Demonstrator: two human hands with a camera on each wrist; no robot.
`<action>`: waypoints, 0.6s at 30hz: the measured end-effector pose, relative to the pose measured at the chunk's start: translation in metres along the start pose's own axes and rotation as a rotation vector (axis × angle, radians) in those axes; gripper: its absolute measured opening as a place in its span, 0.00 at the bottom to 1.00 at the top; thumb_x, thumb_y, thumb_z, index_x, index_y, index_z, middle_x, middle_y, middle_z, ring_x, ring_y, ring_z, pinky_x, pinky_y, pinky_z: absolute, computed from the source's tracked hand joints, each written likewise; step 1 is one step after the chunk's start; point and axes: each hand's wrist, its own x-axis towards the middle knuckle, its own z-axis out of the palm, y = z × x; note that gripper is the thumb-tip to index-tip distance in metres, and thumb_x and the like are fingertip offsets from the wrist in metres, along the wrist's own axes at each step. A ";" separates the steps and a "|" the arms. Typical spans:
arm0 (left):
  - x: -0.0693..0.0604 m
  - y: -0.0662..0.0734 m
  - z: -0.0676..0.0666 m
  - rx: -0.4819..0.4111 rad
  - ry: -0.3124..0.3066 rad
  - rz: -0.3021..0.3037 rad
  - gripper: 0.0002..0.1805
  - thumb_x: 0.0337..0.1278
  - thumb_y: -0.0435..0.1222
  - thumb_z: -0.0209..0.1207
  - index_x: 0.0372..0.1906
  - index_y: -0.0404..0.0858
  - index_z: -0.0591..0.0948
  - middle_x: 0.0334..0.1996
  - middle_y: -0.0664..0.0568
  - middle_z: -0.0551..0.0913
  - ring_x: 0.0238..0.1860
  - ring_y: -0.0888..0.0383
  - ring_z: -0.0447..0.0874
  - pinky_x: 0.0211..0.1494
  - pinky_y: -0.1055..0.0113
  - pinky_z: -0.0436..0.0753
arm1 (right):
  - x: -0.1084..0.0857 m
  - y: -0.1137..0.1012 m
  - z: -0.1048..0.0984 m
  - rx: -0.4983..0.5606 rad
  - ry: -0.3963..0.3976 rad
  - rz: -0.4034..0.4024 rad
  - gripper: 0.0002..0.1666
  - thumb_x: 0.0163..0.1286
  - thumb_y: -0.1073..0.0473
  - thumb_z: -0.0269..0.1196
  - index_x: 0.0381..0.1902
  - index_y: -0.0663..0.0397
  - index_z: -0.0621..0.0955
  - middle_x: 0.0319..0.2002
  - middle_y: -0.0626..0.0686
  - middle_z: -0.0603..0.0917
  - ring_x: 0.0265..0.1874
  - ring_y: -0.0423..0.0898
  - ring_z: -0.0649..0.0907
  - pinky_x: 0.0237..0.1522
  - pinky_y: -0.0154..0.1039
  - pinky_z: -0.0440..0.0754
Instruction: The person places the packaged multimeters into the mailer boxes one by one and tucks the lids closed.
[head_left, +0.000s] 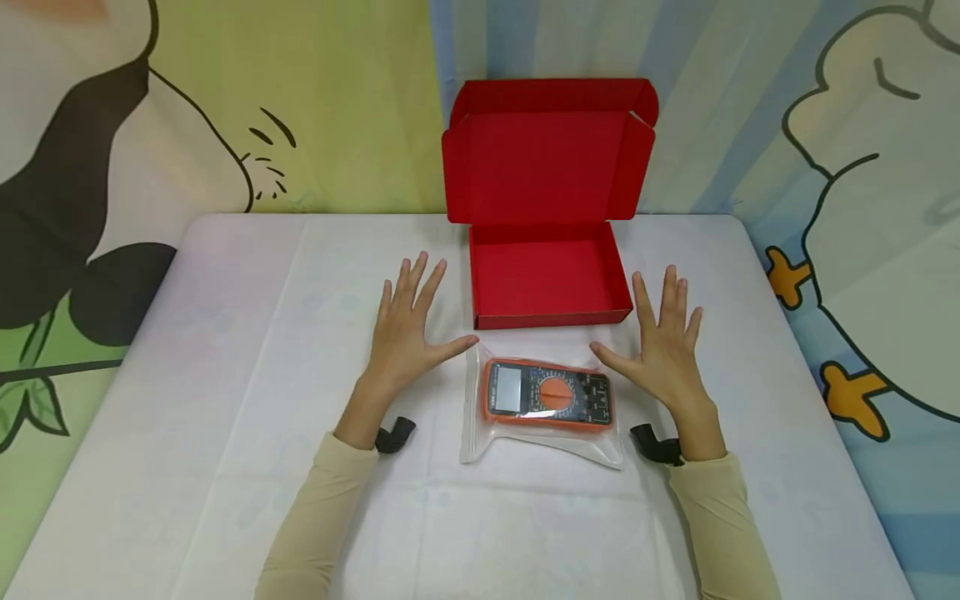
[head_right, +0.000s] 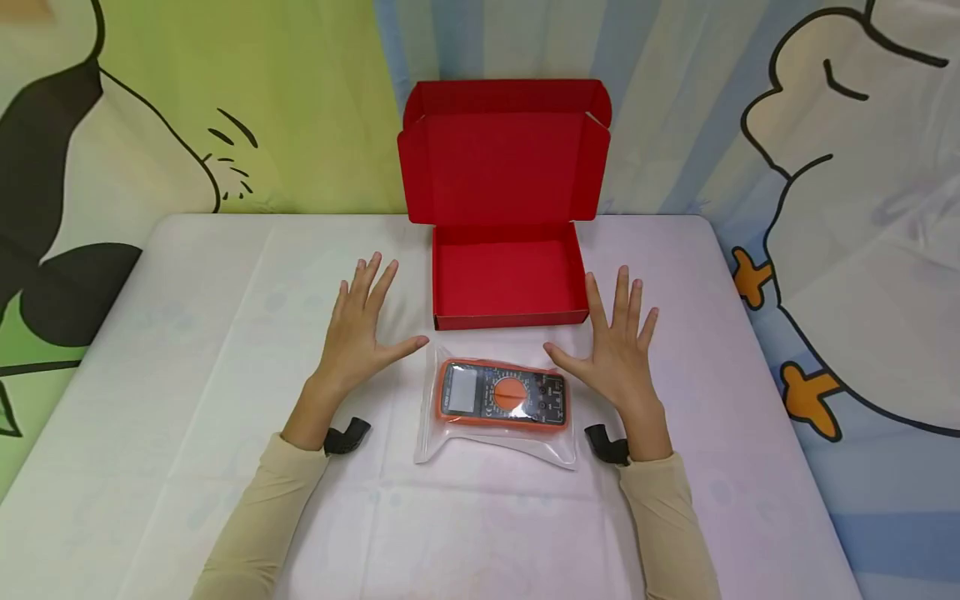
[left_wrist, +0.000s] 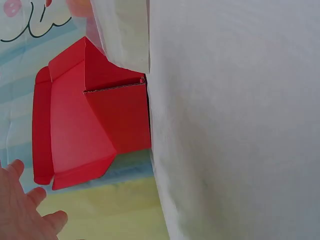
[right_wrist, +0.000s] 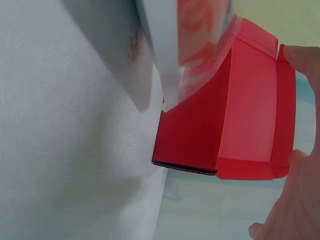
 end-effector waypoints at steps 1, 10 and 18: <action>0.000 0.000 0.000 -0.015 0.002 0.000 0.59 0.43 0.63 0.65 0.79 0.56 0.46 0.79 0.52 0.43 0.78 0.48 0.38 0.76 0.41 0.45 | 0.000 0.000 0.000 0.006 0.001 -0.004 0.69 0.50 0.37 0.67 0.78 0.32 0.37 0.77 0.51 0.24 0.75 0.57 0.29 0.66 0.74 0.29; -0.001 0.000 0.003 -0.104 -0.031 -0.041 0.59 0.44 0.62 0.66 0.78 0.59 0.44 0.79 0.59 0.38 0.76 0.50 0.50 0.74 0.39 0.55 | 0.000 -0.009 -0.006 0.177 0.015 -0.092 0.52 0.54 0.50 0.71 0.75 0.47 0.62 0.75 0.59 0.57 0.76 0.59 0.49 0.65 0.73 0.57; 0.000 0.000 0.003 -0.147 -0.037 -0.044 0.57 0.45 0.61 0.67 0.78 0.55 0.49 0.79 0.59 0.41 0.75 0.50 0.52 0.72 0.40 0.60 | -0.010 -0.031 -0.005 0.365 -0.102 -0.150 0.42 0.53 0.57 0.75 0.67 0.53 0.72 0.68 0.58 0.69 0.70 0.57 0.62 0.58 0.69 0.71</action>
